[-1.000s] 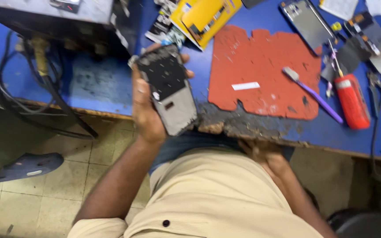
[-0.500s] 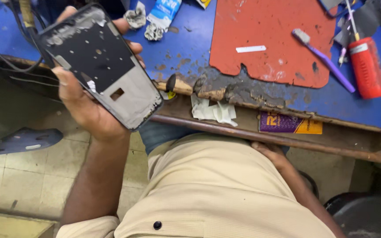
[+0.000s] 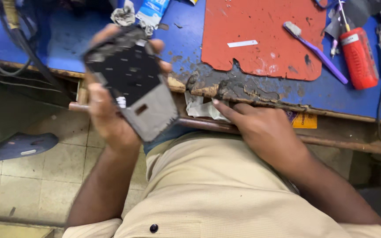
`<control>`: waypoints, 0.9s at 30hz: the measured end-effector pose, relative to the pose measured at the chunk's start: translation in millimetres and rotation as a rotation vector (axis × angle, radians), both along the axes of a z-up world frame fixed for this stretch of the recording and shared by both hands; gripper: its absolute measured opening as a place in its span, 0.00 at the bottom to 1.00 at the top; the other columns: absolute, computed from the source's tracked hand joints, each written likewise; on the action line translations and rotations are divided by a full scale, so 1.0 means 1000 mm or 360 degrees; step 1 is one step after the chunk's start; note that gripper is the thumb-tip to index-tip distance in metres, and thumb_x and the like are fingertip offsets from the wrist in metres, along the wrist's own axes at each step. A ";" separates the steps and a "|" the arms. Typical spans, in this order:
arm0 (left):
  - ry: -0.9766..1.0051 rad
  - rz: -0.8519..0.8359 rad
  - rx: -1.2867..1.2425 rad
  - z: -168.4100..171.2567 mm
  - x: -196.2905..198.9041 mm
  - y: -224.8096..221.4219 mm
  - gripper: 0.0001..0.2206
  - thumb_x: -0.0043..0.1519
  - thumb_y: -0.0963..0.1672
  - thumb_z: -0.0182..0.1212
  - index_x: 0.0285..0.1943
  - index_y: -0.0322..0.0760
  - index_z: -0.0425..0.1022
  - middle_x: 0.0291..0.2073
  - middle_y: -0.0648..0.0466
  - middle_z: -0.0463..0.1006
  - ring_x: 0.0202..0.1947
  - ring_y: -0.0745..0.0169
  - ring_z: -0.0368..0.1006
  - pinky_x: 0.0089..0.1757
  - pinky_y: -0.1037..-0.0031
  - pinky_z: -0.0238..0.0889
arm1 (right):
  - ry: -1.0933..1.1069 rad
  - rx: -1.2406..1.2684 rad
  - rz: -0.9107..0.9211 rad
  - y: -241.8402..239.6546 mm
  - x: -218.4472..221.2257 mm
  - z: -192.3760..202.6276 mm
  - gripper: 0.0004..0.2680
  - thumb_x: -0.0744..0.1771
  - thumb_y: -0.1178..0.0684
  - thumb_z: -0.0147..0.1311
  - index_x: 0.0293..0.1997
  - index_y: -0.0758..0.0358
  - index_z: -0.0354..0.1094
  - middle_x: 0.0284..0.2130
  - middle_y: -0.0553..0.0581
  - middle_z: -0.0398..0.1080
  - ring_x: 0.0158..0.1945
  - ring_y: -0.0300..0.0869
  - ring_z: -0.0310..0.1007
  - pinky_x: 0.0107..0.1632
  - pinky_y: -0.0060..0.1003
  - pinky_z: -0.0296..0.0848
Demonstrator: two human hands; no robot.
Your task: The person cleans the back of a disassembled smartphone using a toothbrush and a cloth. They then apply adhesive to the frame and use tweezers to place small components onto the device.
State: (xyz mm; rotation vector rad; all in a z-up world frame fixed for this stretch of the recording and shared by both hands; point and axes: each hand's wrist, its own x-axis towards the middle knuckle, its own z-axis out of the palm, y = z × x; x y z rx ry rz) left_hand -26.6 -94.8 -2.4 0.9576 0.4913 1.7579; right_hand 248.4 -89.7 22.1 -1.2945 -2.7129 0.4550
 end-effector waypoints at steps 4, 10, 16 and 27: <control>-0.0149 -0.0306 -0.0137 0.009 0.016 0.001 0.27 0.74 0.55 0.56 0.74 0.38 0.57 0.56 0.32 0.71 0.50 0.47 0.77 0.48 0.63 0.77 | -0.0254 0.0060 0.0077 0.012 -0.012 -0.005 0.11 0.63 0.60 0.56 0.48 0.58 0.75 0.31 0.57 0.75 0.34 0.51 0.77 0.34 0.46 0.74; -0.0358 -0.0717 -0.0406 0.005 0.037 0.019 0.28 0.72 0.53 0.53 0.76 0.37 0.55 0.63 0.29 0.68 0.54 0.46 0.76 0.50 0.60 0.76 | 0.0862 -0.0332 -0.0168 0.028 0.039 0.013 0.05 0.60 0.58 0.66 0.32 0.64 0.73 0.39 0.64 0.73 0.42 0.51 0.75 0.44 0.42 0.72; -0.0524 -0.1021 -0.0605 -0.007 0.074 0.050 0.22 0.74 0.52 0.48 0.69 0.36 0.55 0.69 0.29 0.65 0.60 0.43 0.74 0.54 0.56 0.74 | 0.2335 -0.0752 -0.0284 0.048 0.067 -0.009 0.07 0.64 0.61 0.67 0.33 0.64 0.69 0.36 0.62 0.75 0.32 0.44 0.76 0.34 0.35 0.78; -0.0056 -0.0958 -0.0936 -0.025 0.103 0.064 0.23 0.75 0.52 0.43 0.72 0.33 0.57 0.51 0.43 0.73 0.46 0.53 0.75 0.48 0.63 0.72 | 0.0868 0.0408 -0.0513 0.077 0.011 0.005 0.07 0.66 0.65 0.65 0.44 0.66 0.73 0.38 0.60 0.73 0.39 0.45 0.75 0.38 0.37 0.75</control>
